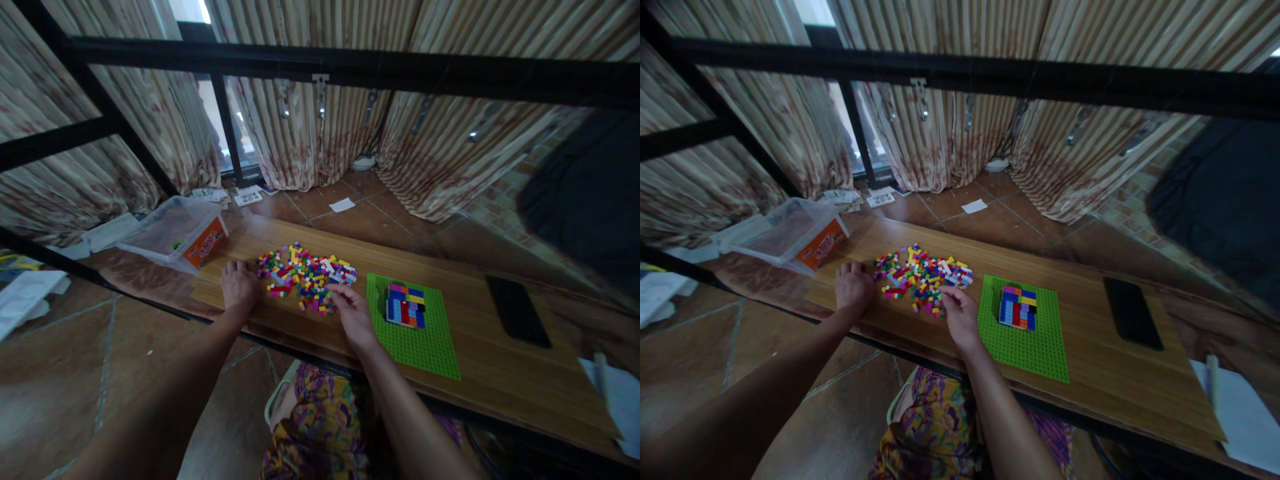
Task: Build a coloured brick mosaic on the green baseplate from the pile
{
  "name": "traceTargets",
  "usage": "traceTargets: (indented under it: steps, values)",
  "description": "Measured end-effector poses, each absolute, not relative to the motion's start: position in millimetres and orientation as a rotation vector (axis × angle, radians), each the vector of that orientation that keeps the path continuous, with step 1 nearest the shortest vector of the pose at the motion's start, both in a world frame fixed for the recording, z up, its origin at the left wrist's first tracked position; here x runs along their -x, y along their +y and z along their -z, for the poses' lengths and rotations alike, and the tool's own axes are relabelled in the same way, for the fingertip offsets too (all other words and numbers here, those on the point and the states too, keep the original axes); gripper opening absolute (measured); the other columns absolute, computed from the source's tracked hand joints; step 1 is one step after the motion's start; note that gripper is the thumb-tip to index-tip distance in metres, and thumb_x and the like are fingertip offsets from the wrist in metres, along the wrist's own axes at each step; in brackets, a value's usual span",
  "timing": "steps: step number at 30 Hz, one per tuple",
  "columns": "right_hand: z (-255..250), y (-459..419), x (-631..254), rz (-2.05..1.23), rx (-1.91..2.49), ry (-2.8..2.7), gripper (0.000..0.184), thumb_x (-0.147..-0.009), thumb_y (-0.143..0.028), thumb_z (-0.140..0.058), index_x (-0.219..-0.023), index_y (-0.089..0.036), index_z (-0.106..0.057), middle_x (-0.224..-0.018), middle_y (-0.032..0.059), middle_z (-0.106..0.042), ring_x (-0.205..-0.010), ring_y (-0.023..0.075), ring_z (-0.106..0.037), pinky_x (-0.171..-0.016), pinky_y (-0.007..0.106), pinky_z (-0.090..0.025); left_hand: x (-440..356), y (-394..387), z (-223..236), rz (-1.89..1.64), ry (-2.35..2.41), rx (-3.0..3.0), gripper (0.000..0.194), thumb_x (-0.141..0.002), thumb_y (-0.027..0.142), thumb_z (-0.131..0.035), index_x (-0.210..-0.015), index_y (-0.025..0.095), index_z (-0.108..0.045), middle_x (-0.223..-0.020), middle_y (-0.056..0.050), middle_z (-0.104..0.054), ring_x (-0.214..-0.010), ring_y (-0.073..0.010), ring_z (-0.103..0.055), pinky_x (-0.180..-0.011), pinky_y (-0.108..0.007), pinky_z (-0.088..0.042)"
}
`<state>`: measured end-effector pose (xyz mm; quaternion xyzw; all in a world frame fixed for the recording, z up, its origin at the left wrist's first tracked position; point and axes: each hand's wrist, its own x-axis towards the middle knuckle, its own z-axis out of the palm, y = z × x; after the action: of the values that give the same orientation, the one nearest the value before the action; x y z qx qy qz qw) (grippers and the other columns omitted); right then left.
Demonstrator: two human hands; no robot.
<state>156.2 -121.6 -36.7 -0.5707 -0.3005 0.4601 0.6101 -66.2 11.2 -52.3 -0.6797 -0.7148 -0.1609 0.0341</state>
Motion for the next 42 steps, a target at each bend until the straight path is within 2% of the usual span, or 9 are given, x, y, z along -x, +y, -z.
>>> traceTargets:
  steps: [9, 16, 20, 24, 30, 42]
  values:
    - [35, -183, -182, -1.092, 1.361, -0.513, 0.033, -0.065, -0.046, -0.078, -0.084, -0.02, -0.075, -0.068, 0.0009, -0.07, -0.065, 0.0169, -0.067, -0.061, 0.029, -0.053, 67, 13, 53, 0.508, -2.21, 2.088, 0.034, -0.086, 0.019, -0.041, -0.108, 0.011, -0.064, -0.112, -0.02, -0.06, -0.108, -0.0325, -0.052, -0.09, -0.044, -0.043]
    - [41, -228, -246, -0.748, 1.576, -0.451, 0.036, -0.062, -0.043, -0.08, -0.091, -0.021, -0.075, -0.079, 0.0025, -0.073, -0.068, 0.0158, -0.065, -0.066, 0.03, -0.053, 69, 15, 52, 0.437, -2.187, 2.11, 0.035, -0.086, 0.022, -0.039, -0.109, 0.009, -0.064, -0.111, -0.02, -0.059, -0.107, -0.0321, -0.053, -0.088, -0.042, -0.043]
    - [42, -233, -277, -0.536, 1.623, -0.42, 0.04, -0.059, -0.044, -0.081, -0.088, -0.019, -0.074, -0.086, 0.0056, -0.074, -0.074, 0.018, -0.065, -0.067, 0.032, -0.054, 69, 14, 48, 0.409, -2.193, 2.119, 0.037, -0.086, 0.023, -0.039, -0.109, 0.007, -0.063, -0.112, -0.022, -0.059, -0.106, -0.0331, -0.052, -0.086, -0.043, -0.044]
    - [45, -229, -291, -0.442, 1.661, -0.472, 0.042, -0.061, -0.047, -0.078, -0.09, -0.017, -0.072, -0.084, 0.0069, -0.073, -0.075, 0.0192, -0.065, -0.068, 0.033, -0.053, 67, 13, 42, 0.372, -2.2, 2.151, 0.04, -0.086, 0.022, -0.037, -0.112, 0.004, -0.062, -0.114, -0.024, -0.058, -0.107, -0.0333, -0.051, -0.088, -0.043, -0.043]
    - [45, -220, -297, -0.419, 1.695, -0.491, 0.037, -0.064, -0.043, -0.076, -0.088, -0.015, -0.071, -0.083, 0.007, -0.074, -0.074, 0.0194, -0.066, -0.071, 0.034, -0.052, 68, 15, 44, 0.382, -2.192, 2.137, 0.041, -0.086, 0.025, -0.036, -0.112, 0.004, -0.062, -0.116, -0.023, -0.057, -0.109, -0.0342, -0.05, -0.093, -0.043, -0.041]
    - [36, -218, -298, -0.347, 1.791, -0.646, 0.032, -0.07, -0.045, -0.072, -0.086, -0.017, -0.072, -0.085, 0.0091, -0.076, -0.08, 0.0233, -0.069, -0.079, 0.039, -0.054, 71, 18, 50, 0.429, -2.197, 2.121, 0.039, -0.086, 0.025, -0.038, -0.11, 0.007, -0.062, -0.115, -0.022, -0.058, -0.108, -0.0339, -0.051, -0.091, -0.045, -0.043]
